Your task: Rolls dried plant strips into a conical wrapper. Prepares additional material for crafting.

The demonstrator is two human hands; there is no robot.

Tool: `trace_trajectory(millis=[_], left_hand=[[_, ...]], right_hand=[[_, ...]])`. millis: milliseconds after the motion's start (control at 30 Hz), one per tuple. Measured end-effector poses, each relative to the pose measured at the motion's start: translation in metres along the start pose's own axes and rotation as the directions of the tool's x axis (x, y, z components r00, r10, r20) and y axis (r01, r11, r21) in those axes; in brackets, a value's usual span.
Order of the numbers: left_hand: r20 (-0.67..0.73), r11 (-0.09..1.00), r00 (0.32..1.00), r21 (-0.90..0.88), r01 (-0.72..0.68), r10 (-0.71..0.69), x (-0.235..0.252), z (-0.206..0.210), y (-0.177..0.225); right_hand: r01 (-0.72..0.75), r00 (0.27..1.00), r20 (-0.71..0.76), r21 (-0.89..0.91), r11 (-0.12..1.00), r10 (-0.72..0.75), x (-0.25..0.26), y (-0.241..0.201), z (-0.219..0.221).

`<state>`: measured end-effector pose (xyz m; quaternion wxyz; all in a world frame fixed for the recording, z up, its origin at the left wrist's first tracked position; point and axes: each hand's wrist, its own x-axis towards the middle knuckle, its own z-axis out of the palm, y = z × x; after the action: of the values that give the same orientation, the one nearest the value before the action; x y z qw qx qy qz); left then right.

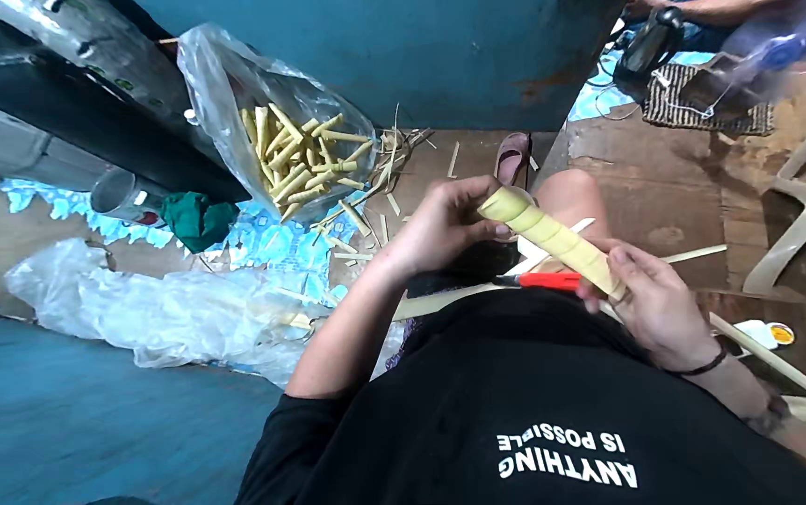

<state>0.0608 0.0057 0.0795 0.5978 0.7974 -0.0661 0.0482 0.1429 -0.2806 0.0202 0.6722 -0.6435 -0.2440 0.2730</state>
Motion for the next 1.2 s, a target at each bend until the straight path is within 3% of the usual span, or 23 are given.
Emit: trace_trajectory(millis=[67,100,167,233,267,333,400,467,533,567,633,700,733,800,833,867,933,967,1000,1033,1100,1167,1200], left_hand=[[-0.011,0.999,0.999,-0.022,0.043,-0.044,-0.001,-0.002,0.001],[-0.014,0.997,0.998,-0.029,0.066,-0.066,-0.001,-0.002,0.001],[-0.007,0.997,0.997,-0.027,0.077,-0.077,0.0,-0.003,0.001],[0.015,0.999,0.999,-0.011,0.048,-0.048,0.0,-0.003,-0.001],[0.019,0.999,0.999,-0.011,0.03,-0.03,0.001,-0.002,-0.003],[0.003,1.0,1.0,-0.012,0.029,-0.029,0.001,-0.003,-0.004],[-0.011,0.998,0.998,-0.017,0.065,-0.066,-0.001,-0.004,-0.003],[-0.004,0.995,0.996,-0.04,0.088,-0.088,0.0,-0.004,-0.001],[0.017,0.996,0.997,-0.051,0.072,-0.071,0.0,-0.004,-0.001],[0.02,0.997,0.998,-0.054,0.058,-0.057,0.001,-0.004,-0.002],[-0.001,0.997,0.999,-0.049,0.053,-0.053,0.0,-0.004,-0.004],[-0.028,0.996,0.997,-0.044,0.076,-0.077,-0.001,-0.005,-0.005],[-0.033,0.995,0.996,-0.05,0.083,-0.085,-0.001,-0.005,-0.004],[-0.02,0.994,0.996,-0.073,0.083,-0.085,-0.001,-0.005,-0.003],[-0.01,0.993,0.997,-0.087,0.081,-0.082,-0.001,-0.004,-0.003],[-0.008,0.993,0.997,-0.088,0.075,-0.076,-0.001,-0.003,-0.003],[-0.028,0.994,0.997,-0.081,0.067,-0.07,-0.001,-0.004,-0.005],[-0.045,0.994,0.996,-0.079,0.07,-0.074,-0.002,-0.004,-0.006],[-0.058,0.994,0.995,-0.081,0.07,-0.075,-0.002,-0.004,-0.006],[-0.062,0.993,0.995,-0.095,0.07,-0.076,-0.002,-0.003,-0.005],[-0.059,0.991,0.995,-0.11,0.071,-0.078,-0.002,-0.003,-0.003],[-0.055,0.991,0.996,-0.117,0.069,-0.076,-0.003,-0.002,-0.002],[-0.062,0.99,0.995,-0.123,0.064,-0.072,-0.002,-0.002,-0.003]], right_hand=[[0.323,0.938,0.029,-0.424,0.846,-0.344,-0.001,0.011,-0.003],[0.357,0.923,0.041,-0.454,0.816,-0.382,-0.001,0.013,-0.004],[0.081,0.997,0.012,-0.114,0.99,-0.08,-0.001,0.005,-0.004],[-0.266,0.963,0.044,0.282,0.922,0.265,0.002,-0.003,-0.004],[-0.254,0.967,0.033,0.271,0.928,0.254,0.002,-0.003,-0.004],[0.084,0.996,-0.005,-0.121,0.989,-0.085,-0.003,0.007,-0.006],[0.325,0.939,0.041,-0.42,0.847,-0.34,-0.004,0.016,-0.008],[0.117,0.993,0.022,-0.159,0.98,-0.115,-0.005,0.009,-0.008],[-0.244,0.97,0.057,0.262,0.934,0.238,-0.002,-0.001,-0.006],[-0.257,0.966,0.049,0.28,0.925,0.254,-0.002,-0.001,-0.007],[0.046,0.999,-0.007,-0.079,0.996,-0.046,-0.006,0.007,-0.008],[0.322,0.939,0.035,-0.435,0.841,-0.342,-0.007,0.015,-0.01],[0.308,0.946,0.035,-0.402,0.862,-0.322,-0.007,0.014,-0.011],[-0.038,0.998,0.052,0.038,0.999,0.036,-0.006,0.004,-0.01],[-0.2,0.979,0.082,0.218,0.955,0.187,-0.005,0.0,-0.01],[-0.22,0.975,0.086,0.241,0.945,0.205,-0.005,-0.001,-0.01],[0.104,0.994,0.032,-0.144,0.984,-0.101,-0.008,0.005,-0.01],[0.279,0.957,0.038,-0.392,0.877,-0.288,-0.009,0.01,-0.01],[0.369,0.915,0.057,-0.517,0.772,-0.399,-0.008,0.013,-0.01],[0.367,0.918,0.058,-0.499,0.785,-0.393,-0.008,0.013,-0.01],[0.045,0.997,0.066,-0.043,0.998,-0.042,-0.008,0.003,-0.01],[-0.299,0.952,0.156,0.314,0.901,0.262,-0.006,-0.007,-0.007],[-0.267,0.962,0.126,0.26,0.928,0.242,-0.006,-0.008,-0.005]])
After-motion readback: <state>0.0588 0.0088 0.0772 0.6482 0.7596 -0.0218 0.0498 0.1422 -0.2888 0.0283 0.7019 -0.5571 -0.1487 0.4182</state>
